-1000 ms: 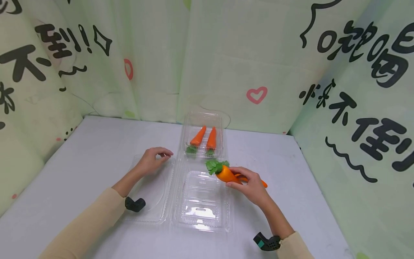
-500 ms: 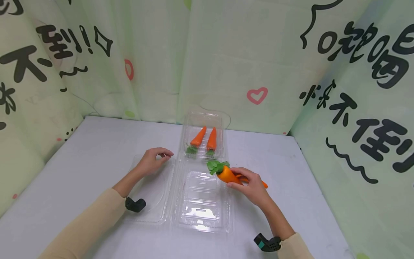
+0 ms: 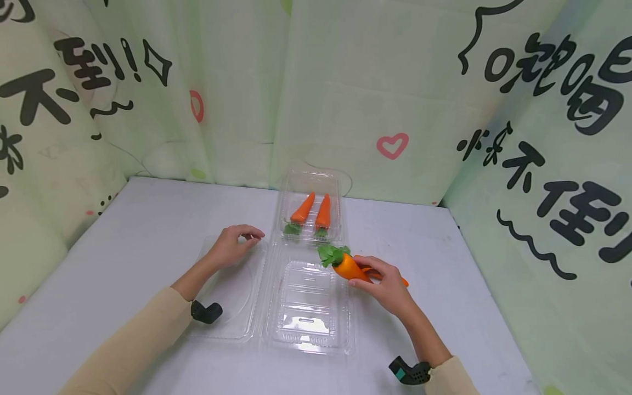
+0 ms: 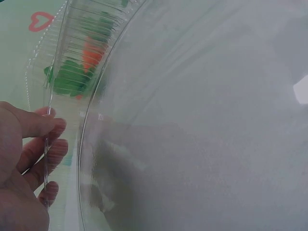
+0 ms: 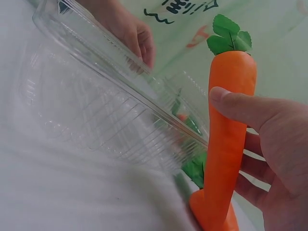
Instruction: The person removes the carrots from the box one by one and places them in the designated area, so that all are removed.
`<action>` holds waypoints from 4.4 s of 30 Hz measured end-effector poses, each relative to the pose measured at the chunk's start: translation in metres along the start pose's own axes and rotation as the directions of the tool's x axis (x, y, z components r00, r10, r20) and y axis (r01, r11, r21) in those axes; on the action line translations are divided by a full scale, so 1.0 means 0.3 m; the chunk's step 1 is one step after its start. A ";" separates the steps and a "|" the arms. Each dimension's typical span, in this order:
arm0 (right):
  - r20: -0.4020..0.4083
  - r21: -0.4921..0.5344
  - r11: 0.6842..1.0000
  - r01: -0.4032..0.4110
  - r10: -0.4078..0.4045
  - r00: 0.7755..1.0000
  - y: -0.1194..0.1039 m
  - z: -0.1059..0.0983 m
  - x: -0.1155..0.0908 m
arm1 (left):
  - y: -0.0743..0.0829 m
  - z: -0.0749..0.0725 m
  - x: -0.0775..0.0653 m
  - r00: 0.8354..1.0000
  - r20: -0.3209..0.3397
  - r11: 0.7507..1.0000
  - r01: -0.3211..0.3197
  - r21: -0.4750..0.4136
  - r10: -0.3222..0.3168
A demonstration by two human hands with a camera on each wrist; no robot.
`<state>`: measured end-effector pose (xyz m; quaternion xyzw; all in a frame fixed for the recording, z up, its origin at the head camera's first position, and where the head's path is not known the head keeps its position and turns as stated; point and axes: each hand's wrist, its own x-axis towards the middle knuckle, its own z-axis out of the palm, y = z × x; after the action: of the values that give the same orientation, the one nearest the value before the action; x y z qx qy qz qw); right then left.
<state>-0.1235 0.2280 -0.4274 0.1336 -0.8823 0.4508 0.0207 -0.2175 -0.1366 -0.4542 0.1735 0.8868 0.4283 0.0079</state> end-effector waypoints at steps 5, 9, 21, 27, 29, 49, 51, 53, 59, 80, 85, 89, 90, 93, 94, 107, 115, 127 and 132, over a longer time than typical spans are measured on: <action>-0.005 0.002 1.000 0.010 -0.010 1.000 0.010 -0.003 -0.003 | -0.006 0.001 0.003 1.000 0.000 1.000 -0.001 0.003 0.001; -0.005 -0.001 1.000 0.006 -0.006 1.000 0.018 -0.004 -0.006 | -0.004 0.000 0.003 1.000 0.001 1.000 -0.003 0.004 0.003; -0.019 -0.034 0.999 -0.026 0.025 0.999 0.016 -0.008 -0.020 | -0.006 -0.001 0.004 1.000 0.001 1.000 -0.005 -0.008 0.005; -0.022 -0.042 0.999 -0.020 0.019 1.000 0.029 -0.011 -0.022 | -0.008 -0.003 0.002 1.000 -0.004 1.000 -0.015 -0.003 0.015; -0.023 -0.047 0.999 -0.014 0.013 1.000 0.034 -0.014 -0.023 | -0.007 -0.002 0.003 1.000 -0.005 1.000 -0.011 -0.007 0.011; -0.032 -0.129 0.990 -0.053 0.049 0.998 0.058 -0.057 -0.056 | -0.005 -0.002 0.003 1.000 0.002 1.000 -0.015 -0.020 0.016; -0.032 -0.133 0.990 -0.052 0.048 0.998 0.062 -0.061 -0.060 | -0.002 -0.002 0.003 1.000 0.006 1.000 -0.007 -0.019 0.008; -0.036 -0.142 0.988 -0.053 0.049 0.998 0.066 -0.063 -0.064 | -0.002 -0.002 0.004 1.000 0.005 1.000 -0.010 -0.018 0.010; -0.041 -0.155 0.986 -0.061 0.055 0.998 0.077 -0.069 -0.075 | -0.013 0.001 0.006 1.000 0.004 1.000 -0.003 -0.011 0.003; -0.045 -0.177 0.982 -0.062 0.055 0.998 0.118 -0.094 -0.096 | -0.009 -0.010 0.004 1.000 -0.006 1.000 -0.025 -0.010 0.025; -0.042 -0.179 0.982 -0.066 0.060 0.997 0.124 -0.101 -0.102 | -0.011 -0.009 0.004 1.000 -0.003 1.000 -0.026 -0.013 0.025; -0.039 -0.184 0.980 -0.074 0.068 0.997 0.131 -0.106 -0.105 | -0.012 -0.009 0.005 1.000 -0.003 1.000 -0.025 -0.009 0.025; -0.038 -0.183 0.980 -0.075 0.069 0.997 0.133 -0.107 -0.106 | -0.012 -0.009 0.005 1.000 -0.003 1.000 -0.024 -0.008 0.024; -0.034 -0.186 0.979 -0.081 0.076 0.997 0.139 -0.109 -0.107 | -0.013 -0.009 0.005 1.000 -0.003 1.000 -0.017 -0.003 0.017; -0.032 -0.187 0.979 -0.084 0.079 0.996 0.140 -0.110 -0.107 | -0.013 -0.009 0.005 1.000 -0.002 1.000 -0.017 -0.001 0.017; -0.024 -0.205 0.972 -0.118 0.115 0.993 0.149 -0.110 -0.114 | -0.010 -0.005 0.007 1.000 -0.002 1.000 -0.016 -0.006 0.016; -0.021 -0.214 0.968 -0.133 0.131 0.991 0.150 -0.117 -0.114 | -0.007 -0.001 0.008 1.000 0.004 1.000 0.005 0.000 -0.005; -0.014 -0.219 0.967 -0.129 0.129 0.992 0.157 -0.118 -0.112 | -0.013 -0.002 0.010 1.000 0.006 1.000 0.001 0.007 -0.001; -0.011 -0.231 0.962 -0.146 0.148 0.989 0.156 -0.117 -0.112 | -0.015 -0.002 0.009 1.000 0.001 1.000 -0.007 0.006 0.007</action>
<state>-0.1061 0.2895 -0.4487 0.0658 -0.9364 0.3448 -0.0002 -0.2217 -0.1389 -0.4568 0.1768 0.8875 0.4254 0.0066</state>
